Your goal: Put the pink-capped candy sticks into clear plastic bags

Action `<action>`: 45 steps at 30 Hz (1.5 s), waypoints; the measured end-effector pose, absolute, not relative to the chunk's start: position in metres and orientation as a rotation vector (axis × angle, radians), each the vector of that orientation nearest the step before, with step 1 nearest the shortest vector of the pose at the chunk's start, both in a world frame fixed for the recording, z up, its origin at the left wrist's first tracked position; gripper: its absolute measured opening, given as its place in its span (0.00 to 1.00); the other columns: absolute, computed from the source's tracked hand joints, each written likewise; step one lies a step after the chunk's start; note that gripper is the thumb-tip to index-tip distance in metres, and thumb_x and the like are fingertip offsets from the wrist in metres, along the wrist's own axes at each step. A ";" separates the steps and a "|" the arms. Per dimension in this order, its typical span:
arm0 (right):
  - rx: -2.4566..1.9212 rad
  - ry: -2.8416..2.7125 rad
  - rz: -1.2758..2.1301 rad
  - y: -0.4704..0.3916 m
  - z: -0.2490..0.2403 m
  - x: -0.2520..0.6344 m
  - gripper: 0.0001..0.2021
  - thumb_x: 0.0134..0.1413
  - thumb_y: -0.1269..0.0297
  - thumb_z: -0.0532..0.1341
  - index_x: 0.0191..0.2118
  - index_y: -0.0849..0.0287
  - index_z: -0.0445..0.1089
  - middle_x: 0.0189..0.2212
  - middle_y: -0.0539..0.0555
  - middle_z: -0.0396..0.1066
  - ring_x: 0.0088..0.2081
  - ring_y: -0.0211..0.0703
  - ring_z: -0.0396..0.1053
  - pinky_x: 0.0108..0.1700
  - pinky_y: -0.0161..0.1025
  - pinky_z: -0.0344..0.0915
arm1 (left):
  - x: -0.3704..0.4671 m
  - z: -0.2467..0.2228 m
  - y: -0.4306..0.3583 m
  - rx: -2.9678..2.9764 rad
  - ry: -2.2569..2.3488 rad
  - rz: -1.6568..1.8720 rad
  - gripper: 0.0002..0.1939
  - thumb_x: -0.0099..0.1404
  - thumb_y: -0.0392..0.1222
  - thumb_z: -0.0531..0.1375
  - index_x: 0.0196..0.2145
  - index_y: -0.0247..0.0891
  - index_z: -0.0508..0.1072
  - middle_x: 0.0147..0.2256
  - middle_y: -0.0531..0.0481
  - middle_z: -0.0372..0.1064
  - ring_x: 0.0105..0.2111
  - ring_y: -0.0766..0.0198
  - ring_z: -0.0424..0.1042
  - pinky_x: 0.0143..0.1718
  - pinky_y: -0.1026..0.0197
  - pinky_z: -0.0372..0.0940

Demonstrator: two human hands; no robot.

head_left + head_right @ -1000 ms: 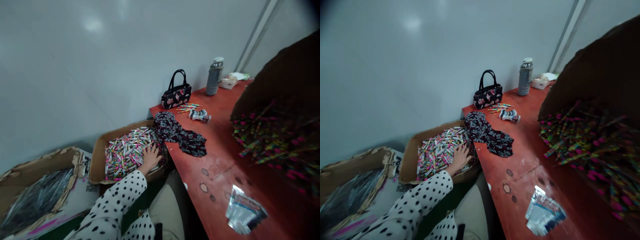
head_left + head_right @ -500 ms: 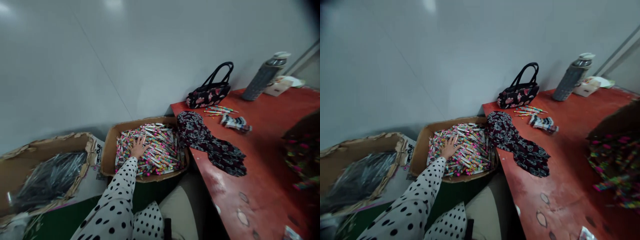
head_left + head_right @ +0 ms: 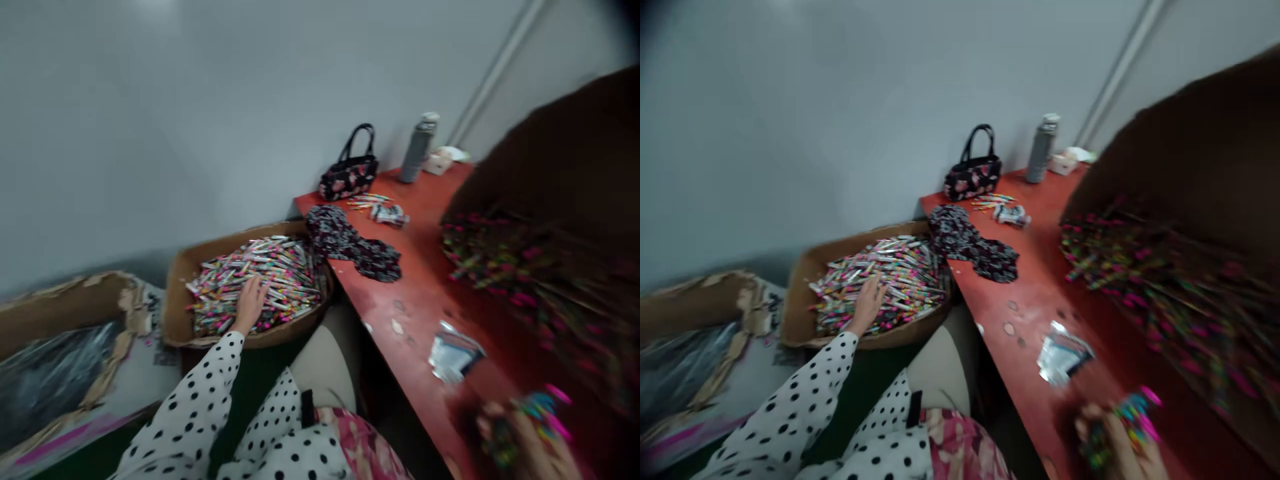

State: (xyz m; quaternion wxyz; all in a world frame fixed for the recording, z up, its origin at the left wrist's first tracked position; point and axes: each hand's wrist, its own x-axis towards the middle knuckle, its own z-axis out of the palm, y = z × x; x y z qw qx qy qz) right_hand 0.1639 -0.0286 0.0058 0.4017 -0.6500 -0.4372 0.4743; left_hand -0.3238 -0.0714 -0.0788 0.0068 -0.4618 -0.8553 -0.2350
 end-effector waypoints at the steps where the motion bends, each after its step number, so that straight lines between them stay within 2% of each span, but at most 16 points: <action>1: -1.632 -1.056 1.180 -0.028 0.004 0.164 0.15 0.45 0.44 0.59 0.34 0.46 0.62 0.31 0.55 0.70 0.33 0.56 0.72 0.20 0.47 0.67 | -0.295 -0.070 -0.056 -1.657 -2.545 -0.868 0.24 0.65 0.50 0.45 0.54 0.37 0.61 0.52 0.40 0.61 0.53 0.55 0.59 0.54 0.52 0.54; 3: -1.575 -0.963 1.158 -0.025 0.001 0.165 0.17 0.44 0.43 0.58 0.33 0.50 0.60 0.25 0.51 0.68 0.28 0.50 0.72 0.21 0.43 0.68 | -0.231 -0.051 -0.029 -2.032 -2.275 -1.073 0.20 0.65 0.50 0.48 0.51 0.41 0.65 0.47 0.44 0.64 0.49 0.58 0.63 0.52 0.55 0.57; 5: -1.318 -0.822 1.286 -0.021 -0.002 0.167 0.17 0.43 0.48 0.62 0.34 0.52 0.59 0.22 0.47 0.65 0.27 0.44 0.71 0.23 0.38 0.68 | -0.167 -0.032 -0.011 -2.381 -1.998 -1.173 0.18 0.64 0.48 0.50 0.50 0.42 0.67 0.43 0.45 0.66 0.45 0.59 0.65 0.49 0.56 0.60; 9: -1.176 -0.692 1.416 -0.021 -0.001 0.168 0.15 0.44 0.53 0.64 0.33 0.55 0.60 0.22 0.46 0.66 0.19 0.34 0.64 0.20 0.31 0.62 | -0.065 -0.008 0.011 -2.826 -1.571 -1.046 0.17 0.64 0.47 0.52 0.48 0.42 0.69 0.42 0.45 0.67 0.44 0.59 0.64 0.46 0.57 0.60; 14: -1.235 -0.748 1.395 -0.027 0.005 0.173 0.14 0.43 0.57 0.65 0.28 0.58 0.61 0.19 0.45 0.64 0.17 0.32 0.61 0.18 0.30 0.57 | -0.002 -0.010 0.037 -2.849 -1.512 -0.858 0.19 0.60 0.51 0.55 0.48 0.46 0.68 0.45 0.46 0.65 0.45 0.56 0.62 0.46 0.52 0.57; 20: -1.387 -0.800 1.292 -0.017 0.007 0.190 0.17 0.37 0.58 0.68 0.31 0.58 0.62 0.12 0.43 0.61 0.14 0.32 0.55 0.16 0.29 0.51 | 0.022 -0.019 0.044 -2.816 -1.514 -0.882 0.10 0.61 0.45 0.56 0.39 0.45 0.74 0.40 0.46 0.67 0.41 0.57 0.62 0.45 0.51 0.56; 26: -1.430 -0.831 1.333 0.000 0.003 0.194 0.17 0.38 0.58 0.68 0.32 0.58 0.62 0.09 0.41 0.57 0.11 0.30 0.51 0.14 0.28 0.46 | 0.027 -0.020 0.045 -2.775 -1.698 -1.189 0.07 0.60 0.41 0.57 0.29 0.42 0.75 0.33 0.48 0.68 0.38 0.59 0.64 0.44 0.51 0.58; 28: -1.432 -0.816 1.342 0.005 0.002 0.191 0.17 0.38 0.57 0.67 0.32 0.59 0.63 0.11 0.41 0.59 0.11 0.30 0.52 0.13 0.28 0.46 | 0.026 -0.019 0.046 -2.753 -1.737 -1.402 0.07 0.61 0.40 0.57 0.31 0.41 0.76 0.34 0.47 0.68 0.39 0.59 0.65 0.43 0.52 0.60; 31: -1.373 -0.771 1.439 0.012 0.003 0.184 0.17 0.38 0.55 0.67 0.31 0.61 0.65 0.20 0.47 0.68 0.12 0.28 0.55 0.12 0.28 0.48 | 0.024 -0.019 0.044 -2.694 -1.639 -1.740 0.09 0.61 0.40 0.56 0.36 0.42 0.75 0.39 0.45 0.68 0.43 0.59 0.65 0.43 0.54 0.62; 33: -1.304 -0.711 1.491 0.018 0.007 0.178 0.16 0.38 0.55 0.67 0.30 0.61 0.65 0.23 0.49 0.69 0.13 0.27 0.55 0.12 0.27 0.48 | 0.024 -0.018 0.040 -2.682 -1.513 -1.842 0.09 0.61 0.40 0.57 0.38 0.43 0.75 0.39 0.45 0.68 0.45 0.58 0.65 0.45 0.53 0.62; 37: -1.257 -0.644 1.437 0.029 0.016 0.171 0.16 0.34 0.61 0.69 0.26 0.58 0.60 0.15 0.41 0.61 0.12 0.27 0.54 0.12 0.26 0.49 | 0.026 -0.011 0.027 -2.732 -1.439 -1.889 0.08 0.59 0.40 0.59 0.36 0.46 0.76 0.37 0.47 0.69 0.44 0.58 0.66 0.46 0.51 0.62; 39: -1.247 -0.685 1.412 0.034 0.020 0.172 0.16 0.34 0.63 0.68 0.26 0.58 0.59 0.14 0.40 0.60 0.12 0.28 0.55 0.13 0.26 0.50 | 0.025 -0.005 0.021 -2.719 -1.584 -1.968 0.09 0.58 0.41 0.59 0.37 0.45 0.76 0.38 0.46 0.70 0.43 0.58 0.67 0.47 0.52 0.62; 42: -1.261 -0.769 1.404 0.037 0.025 0.174 0.16 0.34 0.64 0.68 0.27 0.58 0.59 0.14 0.41 0.61 0.13 0.28 0.56 0.13 0.27 0.50 | 0.019 0.005 0.019 -2.637 -2.037 -2.187 0.14 0.58 0.44 0.59 0.43 0.43 0.74 0.39 0.46 0.72 0.40 0.57 0.70 0.44 0.54 0.64; 45: -1.289 -0.835 1.438 0.039 0.029 0.175 0.16 0.33 0.64 0.69 0.26 0.58 0.59 0.14 0.41 0.60 0.13 0.28 0.55 0.13 0.27 0.49 | 0.015 0.012 0.022 -2.755 -2.431 -2.332 0.15 0.58 0.48 0.58 0.39 0.38 0.76 0.34 0.46 0.74 0.35 0.57 0.72 0.39 0.56 0.66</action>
